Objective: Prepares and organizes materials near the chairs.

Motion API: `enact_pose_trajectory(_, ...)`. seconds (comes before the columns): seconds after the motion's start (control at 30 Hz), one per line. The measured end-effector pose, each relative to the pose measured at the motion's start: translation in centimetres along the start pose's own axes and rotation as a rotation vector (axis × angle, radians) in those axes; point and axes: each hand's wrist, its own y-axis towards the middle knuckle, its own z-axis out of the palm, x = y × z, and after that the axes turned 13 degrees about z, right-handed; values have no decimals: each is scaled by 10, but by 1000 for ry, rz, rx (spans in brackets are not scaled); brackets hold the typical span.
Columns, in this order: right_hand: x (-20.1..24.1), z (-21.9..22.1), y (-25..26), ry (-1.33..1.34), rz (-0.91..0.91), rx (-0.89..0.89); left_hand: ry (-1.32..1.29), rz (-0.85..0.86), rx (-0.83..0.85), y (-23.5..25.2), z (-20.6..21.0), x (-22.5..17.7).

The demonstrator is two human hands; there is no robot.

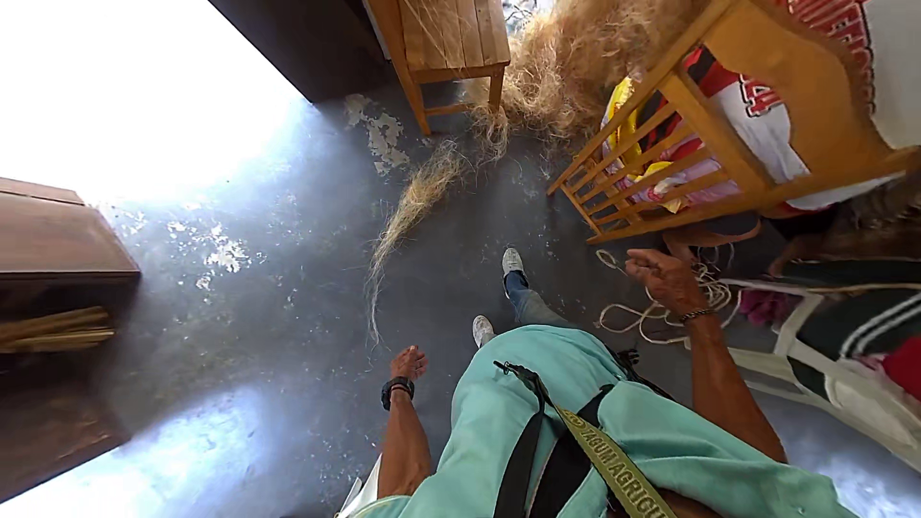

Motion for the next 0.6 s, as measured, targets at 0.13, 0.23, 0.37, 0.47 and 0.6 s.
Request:
enact_pose_trajectory(0.13, 44, -47, 61, -44, -207, -222, -53, -90, -14, -25, 42, -7)
enact_pose_trajectory(0.23, 82, -93, 109, -131, -343, -442, 54, -84, 7, -55, 83, -31)
enact_pose_trajectory(0.37, 118, -150, 173, -267, -385, -624, 484, 54, 174, -39, 121, -29)
enact_pose_trajectory(0.47, 136, -174, 216, -283, -416, -736, 527, 53, 233, -16, 136, -41)
enact_pose_trajectory(0.6, 139, -182, 248, -232, -346, -761, 523, 118, 228, -31, 139, -140)
